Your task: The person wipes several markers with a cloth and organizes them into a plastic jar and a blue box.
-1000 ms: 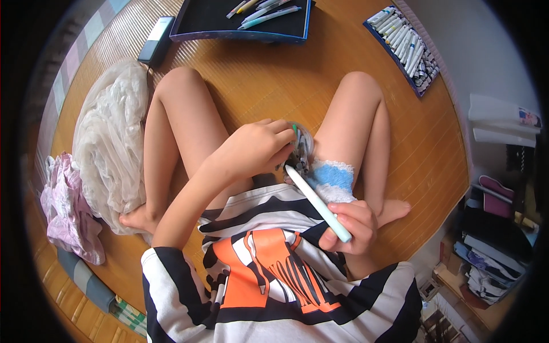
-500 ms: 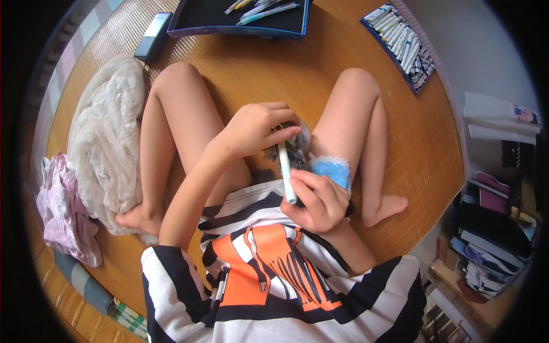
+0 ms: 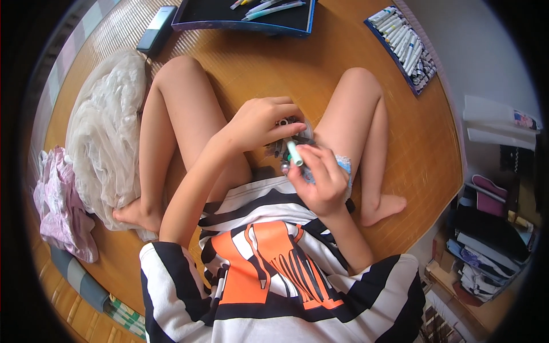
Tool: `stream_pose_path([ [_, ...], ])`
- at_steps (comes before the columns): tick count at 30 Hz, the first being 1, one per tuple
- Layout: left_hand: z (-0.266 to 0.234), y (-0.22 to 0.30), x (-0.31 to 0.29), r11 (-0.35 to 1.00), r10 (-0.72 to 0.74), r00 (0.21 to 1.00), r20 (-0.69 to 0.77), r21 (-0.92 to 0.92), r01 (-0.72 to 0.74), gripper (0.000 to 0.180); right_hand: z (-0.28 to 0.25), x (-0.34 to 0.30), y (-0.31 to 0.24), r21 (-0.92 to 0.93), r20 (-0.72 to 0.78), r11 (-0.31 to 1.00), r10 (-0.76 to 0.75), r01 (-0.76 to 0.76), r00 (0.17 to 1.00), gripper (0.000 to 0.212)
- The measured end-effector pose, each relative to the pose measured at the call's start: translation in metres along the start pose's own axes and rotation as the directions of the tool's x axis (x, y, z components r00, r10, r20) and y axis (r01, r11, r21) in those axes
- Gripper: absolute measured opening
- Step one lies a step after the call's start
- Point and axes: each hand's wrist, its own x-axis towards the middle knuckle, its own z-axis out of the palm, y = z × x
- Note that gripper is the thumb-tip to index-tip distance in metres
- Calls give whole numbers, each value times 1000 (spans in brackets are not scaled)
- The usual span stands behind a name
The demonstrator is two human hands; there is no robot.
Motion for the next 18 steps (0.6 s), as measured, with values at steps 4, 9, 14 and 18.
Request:
stream_pose_path([
  [4, 3, -4, -1, 1000, 27, 999, -36, 3, -27, 18, 0, 1, 4, -3, -14, 1000, 4, -4, 1000, 24],
  [9, 5, -6, -1, 999, 26, 998, -55, 22, -24, 21, -17, 0, -2, 23, -62, 1000, -8, 9, 998, 20],
  [14, 4, -6, -1, 999, 36, 998, -60, 32, -34, 22, -50, -2, -24, -33, -50, 994, -105, 103, 993, 23],
  [18, 5, -6, 0, 999, 38, 997, -65, 33, -36, 21, -43, -8, -25, 29, -19, 988, -152, 153, 988, 23],
])
